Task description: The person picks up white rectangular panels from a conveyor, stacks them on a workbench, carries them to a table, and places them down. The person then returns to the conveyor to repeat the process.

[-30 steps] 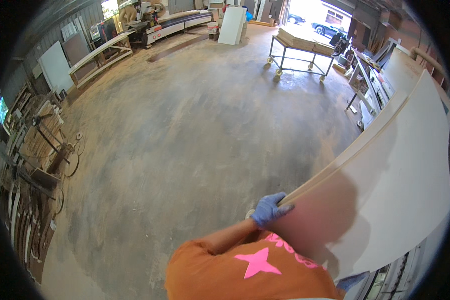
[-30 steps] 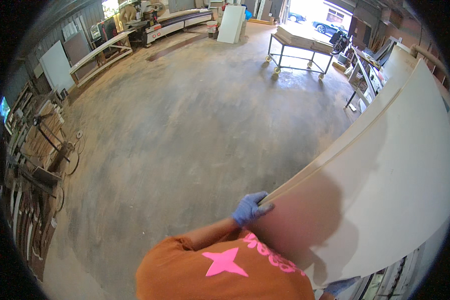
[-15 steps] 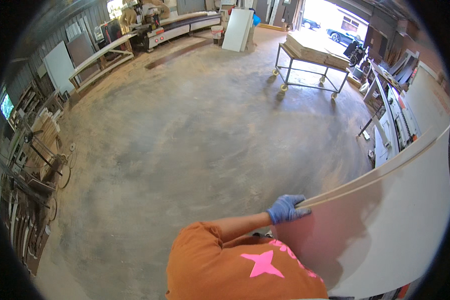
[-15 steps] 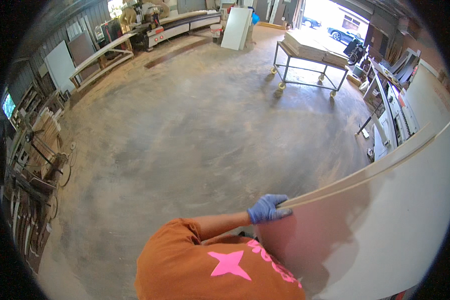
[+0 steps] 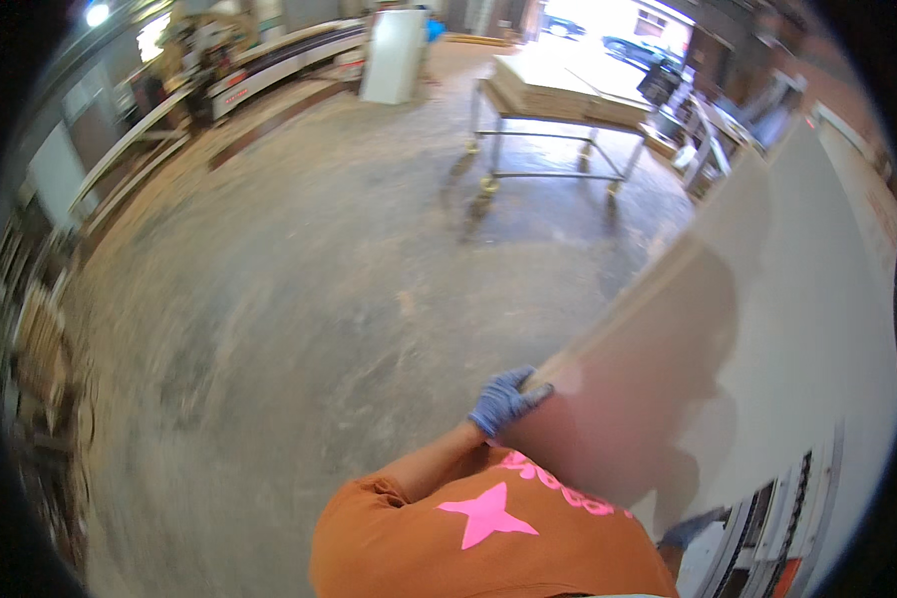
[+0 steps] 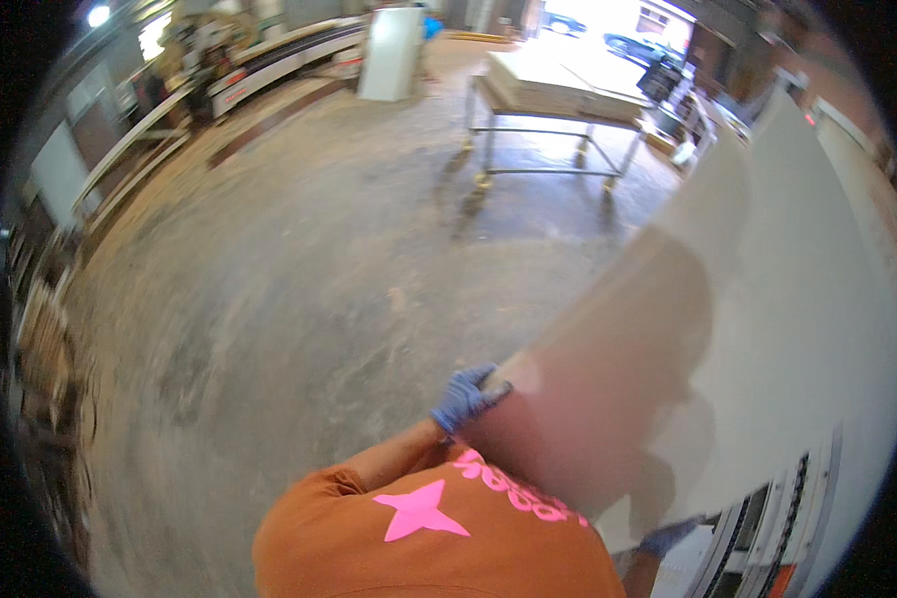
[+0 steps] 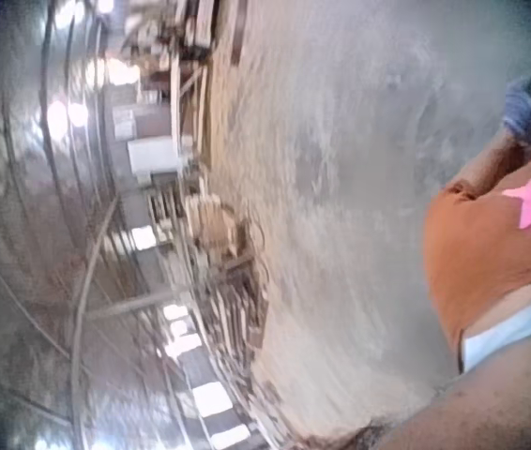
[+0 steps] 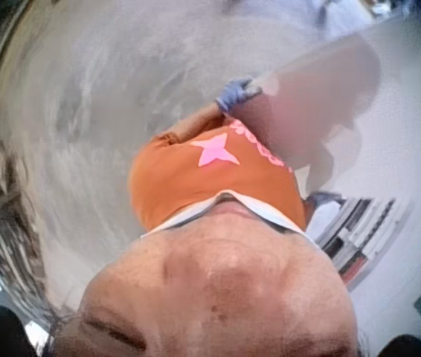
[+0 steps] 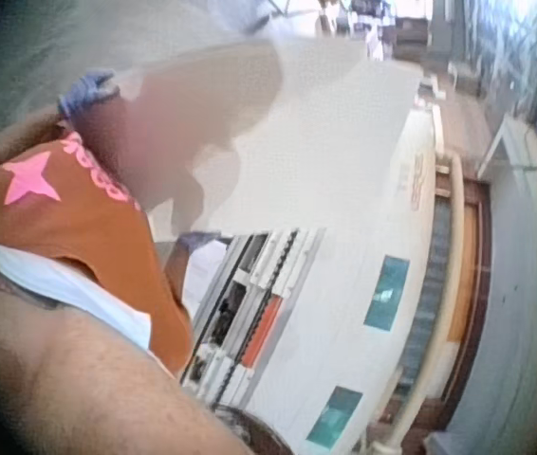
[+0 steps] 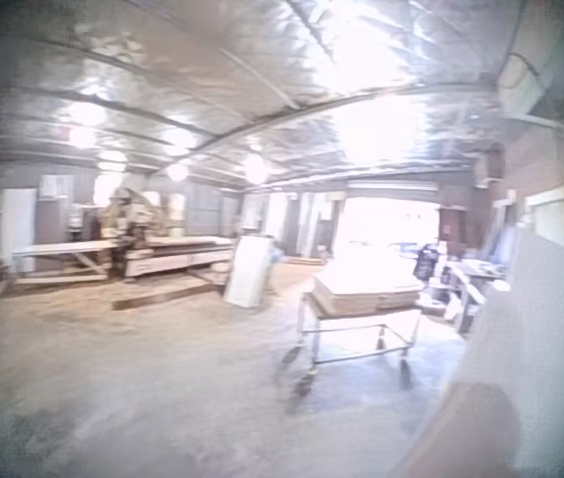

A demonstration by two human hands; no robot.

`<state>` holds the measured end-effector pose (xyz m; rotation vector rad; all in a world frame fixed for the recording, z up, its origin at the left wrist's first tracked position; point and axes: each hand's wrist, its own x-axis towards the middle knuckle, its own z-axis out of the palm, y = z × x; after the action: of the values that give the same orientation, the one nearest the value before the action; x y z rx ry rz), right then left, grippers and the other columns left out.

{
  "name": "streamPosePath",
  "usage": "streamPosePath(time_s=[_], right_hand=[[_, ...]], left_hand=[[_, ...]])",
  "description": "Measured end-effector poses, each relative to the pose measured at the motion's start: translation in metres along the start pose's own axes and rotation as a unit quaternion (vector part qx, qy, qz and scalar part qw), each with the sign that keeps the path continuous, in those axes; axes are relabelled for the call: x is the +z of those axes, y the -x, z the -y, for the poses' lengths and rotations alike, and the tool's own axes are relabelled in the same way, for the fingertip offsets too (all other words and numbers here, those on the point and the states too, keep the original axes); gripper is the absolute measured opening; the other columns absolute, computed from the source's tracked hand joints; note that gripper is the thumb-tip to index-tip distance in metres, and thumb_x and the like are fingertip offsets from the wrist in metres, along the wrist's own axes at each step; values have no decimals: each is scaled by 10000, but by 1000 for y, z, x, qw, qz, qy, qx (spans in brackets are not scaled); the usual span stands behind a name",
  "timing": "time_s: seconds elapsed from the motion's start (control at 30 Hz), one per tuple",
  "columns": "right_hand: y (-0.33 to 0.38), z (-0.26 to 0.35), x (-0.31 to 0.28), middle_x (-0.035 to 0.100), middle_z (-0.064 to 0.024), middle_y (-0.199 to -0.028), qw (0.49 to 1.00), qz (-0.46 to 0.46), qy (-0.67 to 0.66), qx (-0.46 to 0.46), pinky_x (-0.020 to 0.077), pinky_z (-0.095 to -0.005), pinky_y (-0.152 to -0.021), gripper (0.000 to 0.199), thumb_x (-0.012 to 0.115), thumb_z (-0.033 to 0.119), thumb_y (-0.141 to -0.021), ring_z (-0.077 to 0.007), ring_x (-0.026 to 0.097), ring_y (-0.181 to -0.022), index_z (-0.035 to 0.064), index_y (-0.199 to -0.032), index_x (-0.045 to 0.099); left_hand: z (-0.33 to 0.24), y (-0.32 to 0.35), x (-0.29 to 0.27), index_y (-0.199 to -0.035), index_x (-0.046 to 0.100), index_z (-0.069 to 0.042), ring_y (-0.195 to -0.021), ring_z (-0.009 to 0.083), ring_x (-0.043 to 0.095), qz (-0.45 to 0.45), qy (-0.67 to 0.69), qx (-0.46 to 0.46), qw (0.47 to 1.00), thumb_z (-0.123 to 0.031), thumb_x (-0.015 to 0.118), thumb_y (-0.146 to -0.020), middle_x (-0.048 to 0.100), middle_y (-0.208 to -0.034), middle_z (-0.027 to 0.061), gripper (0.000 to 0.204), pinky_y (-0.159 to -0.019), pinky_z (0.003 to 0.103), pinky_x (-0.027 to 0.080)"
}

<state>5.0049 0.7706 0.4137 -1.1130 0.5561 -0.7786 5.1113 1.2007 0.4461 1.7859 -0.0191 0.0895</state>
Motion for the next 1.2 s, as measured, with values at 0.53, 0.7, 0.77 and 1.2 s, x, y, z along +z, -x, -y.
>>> streamPosePath(time_s=[0.53, 0.7, 0.77, 1.2], right_hand=[[-399, -151, 280, 372, -100, -1408, 993, -28, -108, 40, 292, -455, -1046, 716, 328, 598, -901, -316, 369, -1250, 85, -1401, 325], [-538, -146, 454, 361, -97, -1416, 997, 26, -61, 44, 286, -424, -1058, 719, 335, 595, -903, -291, 353, -1271, 94, -1417, 294], [-604, -175, 480, 349, -101, -1421, 997, 26, -35, 63, 266, -422, -1067, 729, 340, 601, -899, -288, 331, -1286, 94, -1419, 286], [-875, -286, 835, 300, -106, -1444, 997, 62, 33, 45, 222, -411, -1087, 752, 354, 601, -899, -270, 293, -1306, 78, -1429, 247]], left_hand=[[3, -571, 109, -912, 635, -48, -616, 165, 499, 84, -26, 49, 995, -429, 627, -788, 555, -666, 105, 401, -610, 332, 446], [6, -746, 143, -877, 642, -70, -575, 168, 523, 16, -22, 62, 998, -432, 639, -786, 559, -626, 96, 373, -579, 333, 447], [15, -799, 151, -871, 641, -66, -578, 161, 516, 20, -11, 36, 999, -424, 640, -788, 555, -625, 79, 367, -574, 323, 443], [36, -1213, 158, -879, 635, -55, -615, 206, 536, -12, -41, -10, 999, -468, 588, -816, 595, -684, 142, 421, -611, 354, 451]])
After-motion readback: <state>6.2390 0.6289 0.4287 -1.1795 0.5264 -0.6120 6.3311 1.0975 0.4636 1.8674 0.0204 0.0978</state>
